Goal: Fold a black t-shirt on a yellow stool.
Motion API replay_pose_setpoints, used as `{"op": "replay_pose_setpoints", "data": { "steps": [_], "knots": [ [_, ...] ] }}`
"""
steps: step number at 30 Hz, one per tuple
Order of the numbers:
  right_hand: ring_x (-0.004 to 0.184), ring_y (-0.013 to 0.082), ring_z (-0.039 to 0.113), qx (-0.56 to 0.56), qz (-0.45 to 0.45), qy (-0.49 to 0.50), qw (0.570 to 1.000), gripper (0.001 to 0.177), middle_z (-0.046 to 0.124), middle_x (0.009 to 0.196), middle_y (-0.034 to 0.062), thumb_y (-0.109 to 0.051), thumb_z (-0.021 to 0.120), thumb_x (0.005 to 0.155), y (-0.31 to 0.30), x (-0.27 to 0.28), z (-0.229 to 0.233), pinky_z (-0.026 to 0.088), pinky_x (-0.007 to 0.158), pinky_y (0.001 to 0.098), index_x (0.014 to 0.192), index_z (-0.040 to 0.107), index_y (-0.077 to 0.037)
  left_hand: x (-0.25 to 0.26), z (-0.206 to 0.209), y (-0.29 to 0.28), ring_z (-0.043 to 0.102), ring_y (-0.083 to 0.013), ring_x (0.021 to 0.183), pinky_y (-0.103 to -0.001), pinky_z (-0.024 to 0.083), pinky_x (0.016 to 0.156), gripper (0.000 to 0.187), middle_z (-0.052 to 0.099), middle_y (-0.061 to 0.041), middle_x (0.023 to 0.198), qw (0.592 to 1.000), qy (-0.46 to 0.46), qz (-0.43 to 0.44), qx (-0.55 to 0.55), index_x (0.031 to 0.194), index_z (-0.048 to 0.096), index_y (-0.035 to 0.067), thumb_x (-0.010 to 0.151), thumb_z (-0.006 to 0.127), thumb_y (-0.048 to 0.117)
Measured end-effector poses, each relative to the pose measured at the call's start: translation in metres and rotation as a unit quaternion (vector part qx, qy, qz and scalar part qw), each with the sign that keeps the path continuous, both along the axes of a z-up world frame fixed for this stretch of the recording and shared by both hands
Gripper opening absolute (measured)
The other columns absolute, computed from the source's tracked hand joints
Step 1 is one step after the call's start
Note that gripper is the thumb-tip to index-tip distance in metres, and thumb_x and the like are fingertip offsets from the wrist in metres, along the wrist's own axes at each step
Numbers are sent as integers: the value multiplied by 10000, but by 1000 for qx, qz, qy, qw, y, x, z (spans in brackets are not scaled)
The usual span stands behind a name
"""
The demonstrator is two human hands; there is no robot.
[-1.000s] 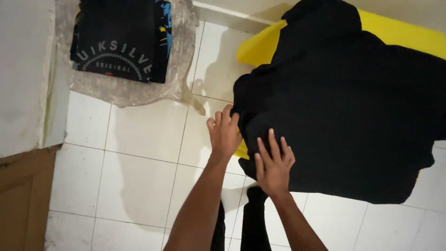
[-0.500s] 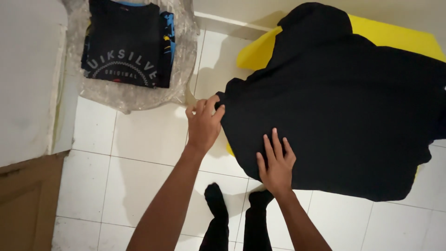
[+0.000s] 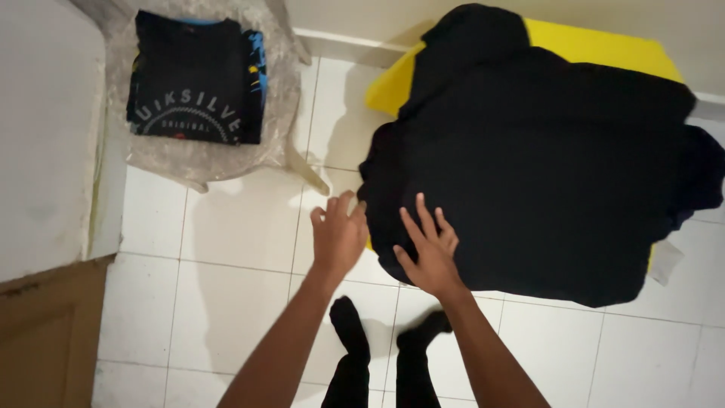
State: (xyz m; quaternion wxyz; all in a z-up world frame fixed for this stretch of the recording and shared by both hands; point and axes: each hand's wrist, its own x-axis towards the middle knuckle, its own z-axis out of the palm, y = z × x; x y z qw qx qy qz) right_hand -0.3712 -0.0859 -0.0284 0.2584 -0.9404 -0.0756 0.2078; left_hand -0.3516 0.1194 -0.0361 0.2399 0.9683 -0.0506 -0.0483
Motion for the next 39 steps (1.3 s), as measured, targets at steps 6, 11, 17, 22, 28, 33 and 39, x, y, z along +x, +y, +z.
{"op": "replay_pose_setpoints", "data": {
  "steps": [6, 11, 17, 22, 28, 33, 39],
  "knots": [
    [1599, 388, 81, 43, 32, 12, 998, 699, 112, 1764, 42, -290, 658, 936, -22, -5, 8, 141, 1248, 563, 1587, 418, -211, -23, 27, -49, 489, -313, 1351, -513, 380, 1025, 322, 534, -169, 1478, 999, -41, -7, -33, 1227, 705, 32, 933, 666, 156],
    [1574, 408, 76, 22, 20, -54, 998, 763, 92, 1719, 115, -375, 696, 919, -78, -37, 3, 183, 1218, 577, 1578, 371, -171, -55, 16, -96, 459, -359, 1408, -507, 396, 1076, 361, 473, -200, 1547, 994, -34, -84, -53, 1284, 676, 18, 965, 654, 186],
    [1559, 423, 57, -177, 2, -10, 984, 1014, 56, 1701, 131, -547, 780, 776, -183, -84, -11, 160, 1227, 597, 1608, 288, -243, -92, 16, -176, 348, -318, 1497, -497, 341, 1130, 418, 382, -152, 1618, 984, 3, -175, -33, 1353, 640, 59, 1005, 624, 290],
    [1559, 452, 97, -266, -12, -54, 962, 989, 80, 1716, 141, -557, 775, 774, -265, -106, -17, 202, 1227, 599, 1596, 303, -274, -103, 11, -242, 230, -285, 1537, -479, 286, 1179, 513, 246, -108, 1670, 970, 69, -235, -2, 1472, 512, 99, 987, 586, 250],
    [1575, 435, 161, -253, -32, -128, 958, 947, 142, 1729, 132, -469, 797, 819, -338, -118, -36, 248, 1238, 615, 1612, 331, -244, -87, -19, -288, 191, -354, 1563, -410, 327, 1106, 1040, 96, -88, 1759, 918, 41, -310, 244, 1609, 243, 377, 802, 646, -141],
    [1543, 458, 211, -200, -23, -134, 970, 1065, 166, 1709, 146, -450, 870, 710, -341, -115, -29, 248, 1228, 610, 1602, 341, -207, -99, -72, -280, 281, -386, 1546, -487, 394, 1147, 910, 184, -87, 1733, 927, -187, -261, 194, 1629, 344, 410, 921, 696, -40],
    [1541, 477, 169, -185, -48, -137, 972, 1198, 129, 1689, 184, -521, 922, 627, -328, -116, -25, 199, 1228, 638, 1595, 309, -170, -104, -45, -282, 295, -499, 1512, -566, 363, 1170, 689, 259, -93, 1697, 935, -151, -284, 150, 1544, 465, 222, 915, 713, 88]
  ]
}}
